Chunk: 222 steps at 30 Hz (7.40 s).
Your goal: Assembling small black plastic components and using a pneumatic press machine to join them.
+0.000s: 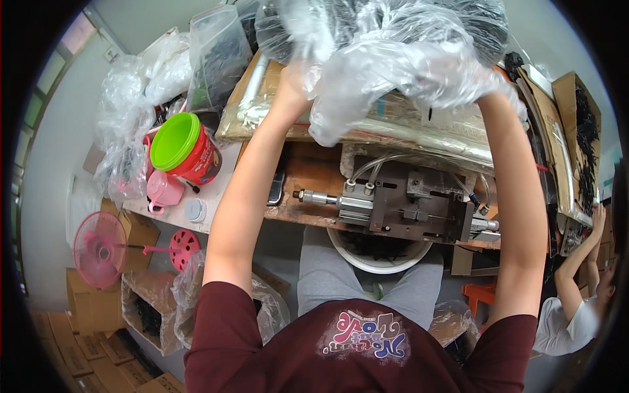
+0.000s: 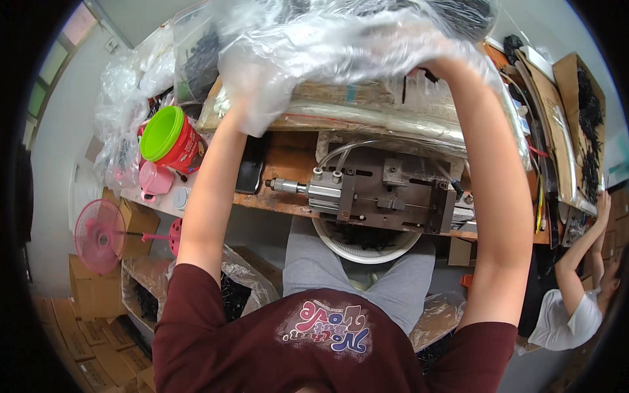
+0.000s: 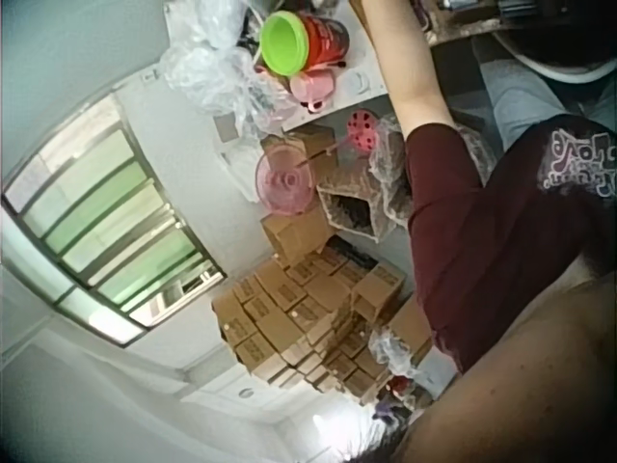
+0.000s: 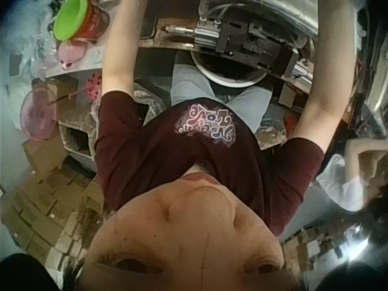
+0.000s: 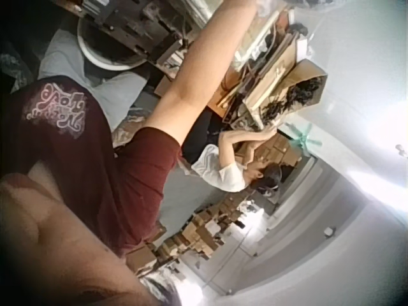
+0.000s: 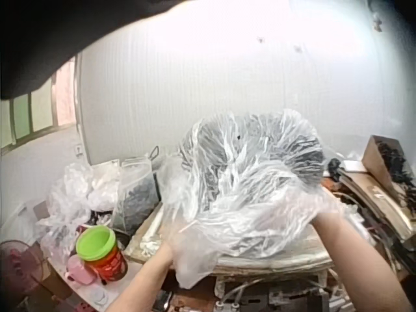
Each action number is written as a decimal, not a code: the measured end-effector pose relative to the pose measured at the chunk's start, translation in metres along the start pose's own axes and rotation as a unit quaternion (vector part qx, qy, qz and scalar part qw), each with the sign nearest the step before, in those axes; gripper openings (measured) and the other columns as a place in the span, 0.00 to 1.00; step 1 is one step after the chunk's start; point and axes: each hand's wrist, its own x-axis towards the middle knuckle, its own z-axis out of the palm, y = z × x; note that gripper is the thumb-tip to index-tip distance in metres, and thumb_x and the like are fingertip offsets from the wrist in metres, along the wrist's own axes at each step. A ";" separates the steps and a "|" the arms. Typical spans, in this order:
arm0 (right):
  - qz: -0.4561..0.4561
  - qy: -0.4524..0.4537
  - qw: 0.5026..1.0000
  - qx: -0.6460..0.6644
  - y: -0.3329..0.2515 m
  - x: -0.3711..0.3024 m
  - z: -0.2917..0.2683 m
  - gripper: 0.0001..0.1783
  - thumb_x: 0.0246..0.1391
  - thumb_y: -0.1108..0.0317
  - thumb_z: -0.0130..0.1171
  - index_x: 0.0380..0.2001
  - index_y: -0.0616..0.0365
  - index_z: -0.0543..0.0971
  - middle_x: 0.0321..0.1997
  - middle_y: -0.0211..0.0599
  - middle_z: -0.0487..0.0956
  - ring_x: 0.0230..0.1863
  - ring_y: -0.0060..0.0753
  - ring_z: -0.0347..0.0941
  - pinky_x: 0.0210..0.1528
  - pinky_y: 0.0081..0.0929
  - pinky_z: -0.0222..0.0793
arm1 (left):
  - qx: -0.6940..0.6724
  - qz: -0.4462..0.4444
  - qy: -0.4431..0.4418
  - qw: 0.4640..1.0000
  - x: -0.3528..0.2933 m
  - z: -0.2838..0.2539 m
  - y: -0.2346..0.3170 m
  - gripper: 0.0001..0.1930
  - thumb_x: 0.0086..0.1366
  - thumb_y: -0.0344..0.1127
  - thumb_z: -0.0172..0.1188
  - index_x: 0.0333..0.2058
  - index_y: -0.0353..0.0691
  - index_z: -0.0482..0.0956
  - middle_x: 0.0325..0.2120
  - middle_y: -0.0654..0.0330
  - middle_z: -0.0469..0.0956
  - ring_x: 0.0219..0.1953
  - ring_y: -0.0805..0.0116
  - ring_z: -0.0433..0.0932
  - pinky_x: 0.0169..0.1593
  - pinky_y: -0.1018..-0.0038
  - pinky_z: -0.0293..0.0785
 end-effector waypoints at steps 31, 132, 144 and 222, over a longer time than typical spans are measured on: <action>-0.183 0.151 0.965 0.109 0.021 0.043 -0.068 0.39 0.55 0.48 0.64 0.65 0.56 0.68 0.66 0.48 0.72 0.64 0.47 0.70 0.66 0.39 0.64 | 0.054 0.247 -0.105 0.962 0.083 0.016 0.108 0.22 0.54 0.34 0.70 0.50 0.43 0.81 0.49 0.52 0.80 0.54 0.48 0.76 0.60 0.57 0.70; -0.036 0.313 0.902 0.295 0.001 -0.084 0.012 0.08 0.58 0.67 0.65 0.35 0.61 0.80 0.35 0.34 0.77 0.33 0.29 0.73 0.36 0.25 0.69 | 0.141 -0.009 -0.197 0.970 0.119 0.004 0.061 0.16 0.58 0.37 0.66 0.46 0.47 0.85 0.38 0.57 0.82 0.44 0.56 0.81 0.48 0.62 0.78; 0.066 -0.009 0.977 0.203 -0.039 -0.223 0.052 0.07 0.42 0.68 0.72 0.24 0.57 0.84 0.32 0.35 0.75 0.42 0.41 0.72 0.47 0.37 0.68 | 0.132 0.090 -0.240 0.958 0.044 0.018 0.112 0.11 0.62 0.43 0.66 0.39 0.45 0.84 0.34 0.64 0.82 0.40 0.61 0.82 0.43 0.67 0.78; -0.142 0.368 0.904 0.163 -0.013 -0.030 0.010 0.06 0.50 0.67 0.64 0.26 0.54 0.77 0.33 0.30 0.74 0.39 0.35 0.74 0.42 0.31 0.70 | -0.204 -0.105 -0.303 0.925 0.056 -0.054 0.077 0.07 0.69 0.33 0.59 0.37 0.34 0.77 0.28 0.59 0.83 0.34 0.71 0.82 0.42 0.73 0.75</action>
